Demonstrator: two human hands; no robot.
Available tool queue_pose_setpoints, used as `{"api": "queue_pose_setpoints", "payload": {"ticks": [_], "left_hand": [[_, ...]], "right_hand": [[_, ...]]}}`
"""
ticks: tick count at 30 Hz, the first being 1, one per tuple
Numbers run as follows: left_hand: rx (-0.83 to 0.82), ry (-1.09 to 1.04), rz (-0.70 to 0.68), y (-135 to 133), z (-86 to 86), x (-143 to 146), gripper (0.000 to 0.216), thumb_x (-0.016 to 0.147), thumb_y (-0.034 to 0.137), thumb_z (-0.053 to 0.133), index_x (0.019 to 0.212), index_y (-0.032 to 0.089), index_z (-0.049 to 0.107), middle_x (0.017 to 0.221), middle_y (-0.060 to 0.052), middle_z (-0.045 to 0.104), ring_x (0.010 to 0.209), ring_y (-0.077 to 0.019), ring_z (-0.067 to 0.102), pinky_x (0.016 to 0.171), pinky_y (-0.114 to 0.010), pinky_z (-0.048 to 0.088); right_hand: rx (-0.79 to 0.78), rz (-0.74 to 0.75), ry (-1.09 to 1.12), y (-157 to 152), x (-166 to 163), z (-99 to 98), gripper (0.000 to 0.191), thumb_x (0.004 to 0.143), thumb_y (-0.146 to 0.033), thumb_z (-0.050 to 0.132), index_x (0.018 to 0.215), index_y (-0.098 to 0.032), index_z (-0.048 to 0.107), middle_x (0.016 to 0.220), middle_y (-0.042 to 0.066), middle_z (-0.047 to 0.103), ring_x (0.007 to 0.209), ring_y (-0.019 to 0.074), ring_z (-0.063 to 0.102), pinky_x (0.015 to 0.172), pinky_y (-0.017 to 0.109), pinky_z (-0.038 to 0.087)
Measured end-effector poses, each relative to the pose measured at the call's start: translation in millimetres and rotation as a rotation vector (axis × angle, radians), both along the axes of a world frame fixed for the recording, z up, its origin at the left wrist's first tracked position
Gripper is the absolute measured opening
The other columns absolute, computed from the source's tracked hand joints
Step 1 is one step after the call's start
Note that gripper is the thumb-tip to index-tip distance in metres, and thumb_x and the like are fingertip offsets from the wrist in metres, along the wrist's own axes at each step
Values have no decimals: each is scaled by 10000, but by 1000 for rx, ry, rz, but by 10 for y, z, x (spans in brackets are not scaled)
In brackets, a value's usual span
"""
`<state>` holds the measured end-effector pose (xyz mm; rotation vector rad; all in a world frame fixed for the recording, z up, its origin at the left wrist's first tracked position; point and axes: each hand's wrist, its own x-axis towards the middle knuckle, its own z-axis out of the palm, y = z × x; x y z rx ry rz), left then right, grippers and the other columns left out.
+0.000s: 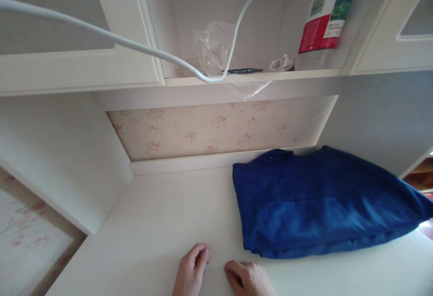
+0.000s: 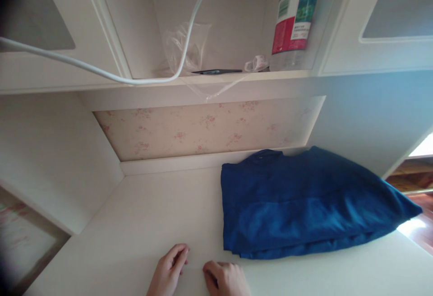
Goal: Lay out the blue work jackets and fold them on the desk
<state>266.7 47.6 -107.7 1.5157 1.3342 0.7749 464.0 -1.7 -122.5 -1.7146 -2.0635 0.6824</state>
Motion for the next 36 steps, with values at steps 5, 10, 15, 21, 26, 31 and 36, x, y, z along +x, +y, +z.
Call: {"api": "queue_pose_setpoints", "payload": {"ticks": [5, 10, 15, 21, 26, 31, 36], "left_hand": [[4, 15, 3, 3, 16, -4, 531, 862, 656, 448, 975, 200, 695, 799, -54, 703, 741, -204, 638, 686, -272, 518], [8, 32, 6, -1, 8, -6, 545, 854, 672, 443, 972, 207, 699, 775, -48, 692, 735, -203, 640, 655, -261, 517], [5, 34, 2, -3, 34, 2, 551, 855, 669, 440, 979, 196, 695, 750, -45, 677, 721, -200, 637, 647, -256, 515], [9, 40, -8, -23, 50, -4, 527, 861, 656, 444, 983, 207, 693, 780, -46, 694, 736, -197, 647, 641, -245, 515], [16, 38, -11, -10, 28, 0, 524, 865, 652, 442, 965, 203, 692, 768, -45, 695, 744, -199, 651, 657, -250, 518], [11, 33, -10, -12, 34, 7, 515, 873, 641, 444, 968, 199, 690, 754, -41, 685, 740, -197, 647, 656, -249, 515], [17, 45, -25, -22, 38, 6, 504, 883, 629, 437, 979, 201, 685, 772, -40, 687, 734, -187, 636, 663, -240, 509]], "right_hand": [[19, -3, -16, -1, -3, -10, 220, 890, -277, 473, 884, -298, 692, 774, -23, 747, 696, 159, 696, 570, 218, 364], [30, -2, -9, -16, -11, 52, 205, 891, -243, 481, 859, -291, 677, 764, -34, 741, 686, 150, 692, 565, 220, 343], [21, -13, -13, -32, -10, 99, 197, 894, -238, 486, 856, -289, 672, 762, -35, 737, 687, 148, 689, 569, 220, 338], [24, -6, -10, -21, -9, 29, 191, 898, -243, 491, 878, -289, 675, 768, -35, 740, 700, 152, 697, 574, 222, 336], [24, -10, -26, -15, -17, 18, 193, 904, -238, 489, 872, -285, 673, 767, -34, 742, 696, 147, 696, 559, 229, 315], [34, -21, -31, -25, -22, 36, 190, 909, -248, 487, 847, -284, 662, 754, -39, 735, 683, 142, 687, 556, 229, 312], [32, -14, -31, -34, -14, 44, 195, 914, -249, 482, 862, -286, 666, 765, -38, 738, 699, 145, 694, 562, 233, 319]]}}
